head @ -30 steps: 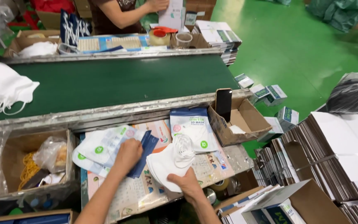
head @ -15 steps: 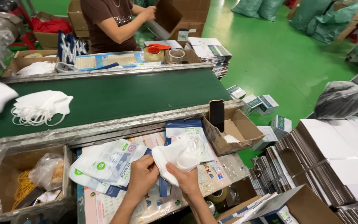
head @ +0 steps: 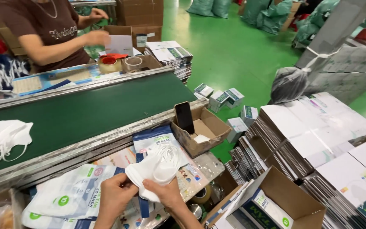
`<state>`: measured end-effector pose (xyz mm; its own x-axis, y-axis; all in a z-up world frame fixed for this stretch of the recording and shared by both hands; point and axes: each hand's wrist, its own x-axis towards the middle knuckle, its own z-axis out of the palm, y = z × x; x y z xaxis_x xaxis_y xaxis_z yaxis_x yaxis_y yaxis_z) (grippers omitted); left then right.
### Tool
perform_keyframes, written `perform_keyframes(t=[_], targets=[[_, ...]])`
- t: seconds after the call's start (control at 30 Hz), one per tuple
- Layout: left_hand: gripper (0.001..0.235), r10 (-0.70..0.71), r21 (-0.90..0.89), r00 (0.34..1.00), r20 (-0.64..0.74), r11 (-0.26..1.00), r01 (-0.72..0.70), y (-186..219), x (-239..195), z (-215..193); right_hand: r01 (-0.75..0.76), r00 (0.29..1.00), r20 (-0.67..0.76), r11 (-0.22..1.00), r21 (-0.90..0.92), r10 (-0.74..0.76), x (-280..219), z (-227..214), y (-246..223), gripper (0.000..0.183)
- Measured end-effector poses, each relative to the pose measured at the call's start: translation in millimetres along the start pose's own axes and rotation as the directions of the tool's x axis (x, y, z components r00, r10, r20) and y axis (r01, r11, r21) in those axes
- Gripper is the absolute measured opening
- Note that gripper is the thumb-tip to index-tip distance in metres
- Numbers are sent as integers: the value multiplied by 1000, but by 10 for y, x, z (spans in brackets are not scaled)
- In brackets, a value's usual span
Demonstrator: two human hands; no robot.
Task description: Packing face masks into plastic bags and sealing them in a cardboard box.
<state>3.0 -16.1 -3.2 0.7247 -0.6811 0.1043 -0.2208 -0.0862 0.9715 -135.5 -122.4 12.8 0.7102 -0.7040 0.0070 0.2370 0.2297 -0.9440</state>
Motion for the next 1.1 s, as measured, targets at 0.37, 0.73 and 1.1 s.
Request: perform_keyframes(t=[0.37, 0.73, 1.1], targets=[[23, 418, 459, 836, -355, 857, -234, 141, -31, -82, 314, 936, 76, 716, -624, -344, -21, -206, -154, 31], [82, 281, 8, 951, -128, 959, -282, 651, -201, 94, 719, 466, 534, -50, -693, -705, -185, -25, -714, 38], [101, 645, 62, 734, 214, 741, -669, 1042, -209, -48, 473, 867, 480, 85, -877, 135, -184, -599, -802, 17]])
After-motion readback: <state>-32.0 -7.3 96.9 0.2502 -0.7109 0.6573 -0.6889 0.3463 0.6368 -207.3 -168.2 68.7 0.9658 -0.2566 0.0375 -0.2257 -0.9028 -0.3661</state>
